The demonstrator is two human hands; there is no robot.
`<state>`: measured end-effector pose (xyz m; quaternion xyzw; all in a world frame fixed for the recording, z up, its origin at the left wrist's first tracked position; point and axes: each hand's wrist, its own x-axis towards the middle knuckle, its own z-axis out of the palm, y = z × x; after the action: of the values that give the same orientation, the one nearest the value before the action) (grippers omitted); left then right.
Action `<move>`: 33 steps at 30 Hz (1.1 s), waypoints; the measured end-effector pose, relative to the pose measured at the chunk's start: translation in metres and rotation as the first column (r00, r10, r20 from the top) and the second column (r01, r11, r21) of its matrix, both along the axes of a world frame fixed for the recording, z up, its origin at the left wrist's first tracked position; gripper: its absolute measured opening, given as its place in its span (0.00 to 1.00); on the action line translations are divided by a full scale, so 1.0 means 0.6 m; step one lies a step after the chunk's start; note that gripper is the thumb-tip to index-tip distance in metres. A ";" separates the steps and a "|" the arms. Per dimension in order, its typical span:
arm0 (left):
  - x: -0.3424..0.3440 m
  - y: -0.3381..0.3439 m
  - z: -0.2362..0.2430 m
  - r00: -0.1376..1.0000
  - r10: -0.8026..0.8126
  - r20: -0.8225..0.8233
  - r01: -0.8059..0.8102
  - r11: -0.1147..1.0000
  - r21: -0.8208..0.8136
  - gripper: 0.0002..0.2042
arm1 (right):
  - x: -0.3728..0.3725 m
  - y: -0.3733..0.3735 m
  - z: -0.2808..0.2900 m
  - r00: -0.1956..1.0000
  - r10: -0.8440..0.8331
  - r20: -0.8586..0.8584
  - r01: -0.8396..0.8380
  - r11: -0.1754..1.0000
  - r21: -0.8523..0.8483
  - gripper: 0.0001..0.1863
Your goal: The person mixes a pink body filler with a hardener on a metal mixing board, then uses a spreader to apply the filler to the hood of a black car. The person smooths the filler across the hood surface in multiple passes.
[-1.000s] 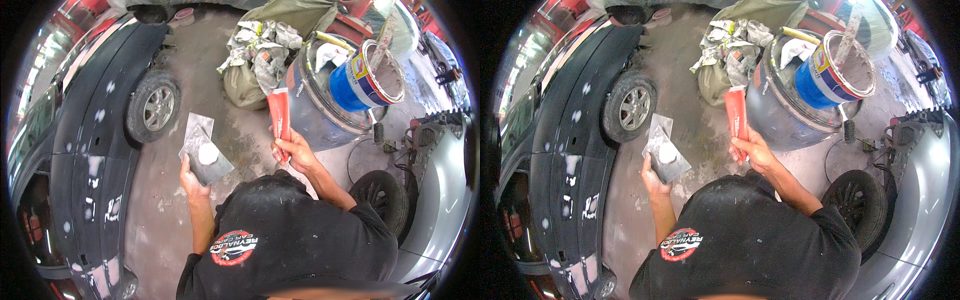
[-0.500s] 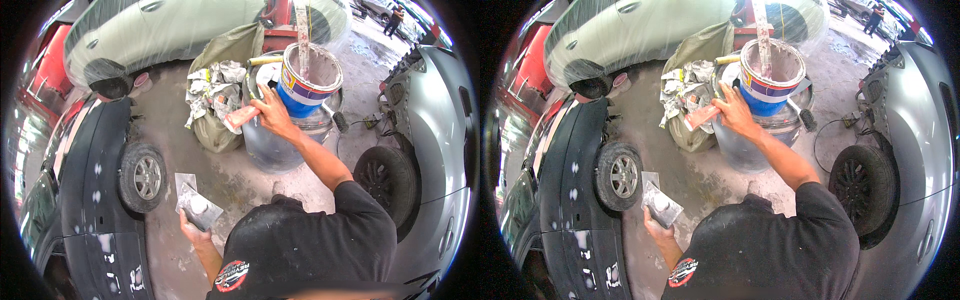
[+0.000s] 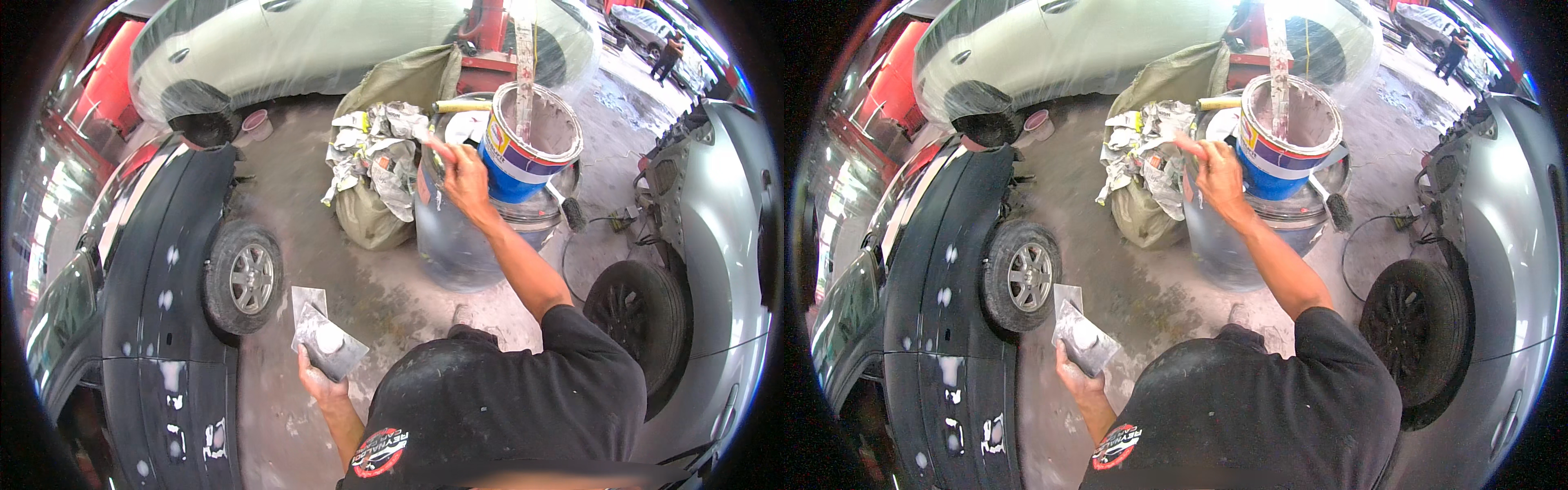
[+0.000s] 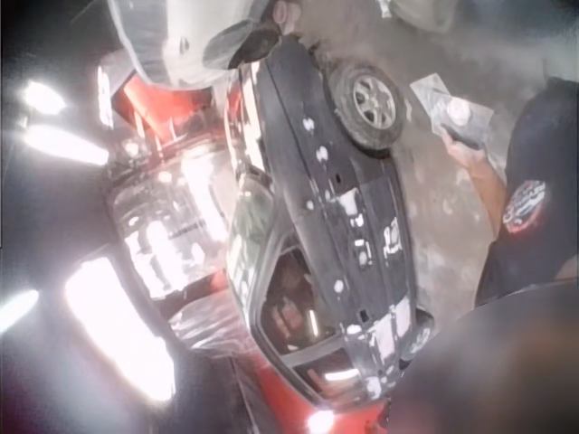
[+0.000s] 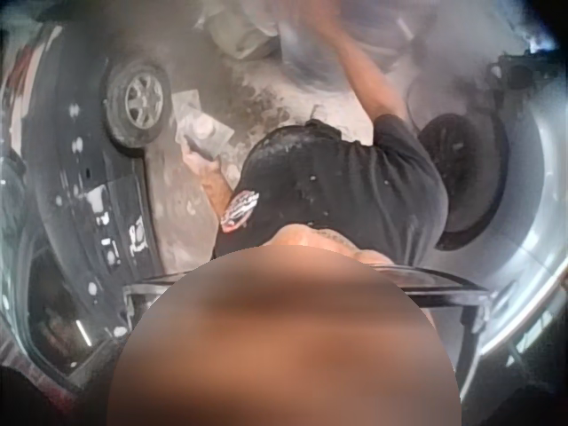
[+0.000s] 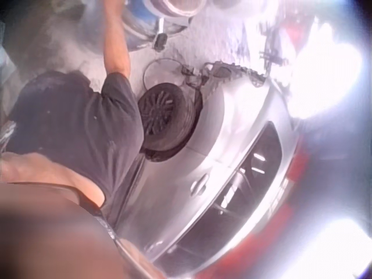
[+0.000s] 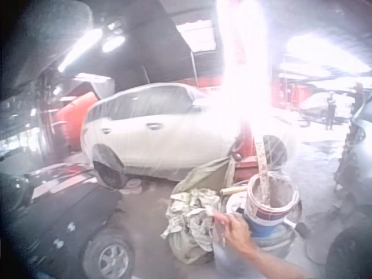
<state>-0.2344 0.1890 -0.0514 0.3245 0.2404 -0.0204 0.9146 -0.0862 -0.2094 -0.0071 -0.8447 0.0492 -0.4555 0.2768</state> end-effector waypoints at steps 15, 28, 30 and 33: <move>0.023 -0.019 -0.017 0.996 -0.082 0.031 0.082 0.997 -0.013 0.20 | -0.184 0.142 0.003 0.553 0.769 0.320 -0.291 -0.181 0.939 0.13; 0.009 -0.019 -0.021 0.999 -0.054 0.001 0.054 0.997 -0.057 0.19 | -0.211 0.178 0.004 0.650 0.745 0.149 -0.100 -0.110 0.989 0.11; 0.006 -0.019 -0.024 0.999 -0.050 -0.010 0.049 0.997 -0.054 0.19 | -0.210 0.181 0.010 0.672 0.735 0.090 -0.043 -0.083 0.996 0.08; 0.003 -0.019 -0.027 0.999 -0.048 -0.011 0.048 0.998 -0.051 0.20 | -0.207 0.188 0.019 0.659 0.739 0.142 -0.099 -0.102 0.990 0.13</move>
<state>-0.2325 0.1775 -0.0674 0.3069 0.2374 -0.0503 0.9203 -0.2105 -0.0966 0.0042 -0.4713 0.1163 0.0448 0.8731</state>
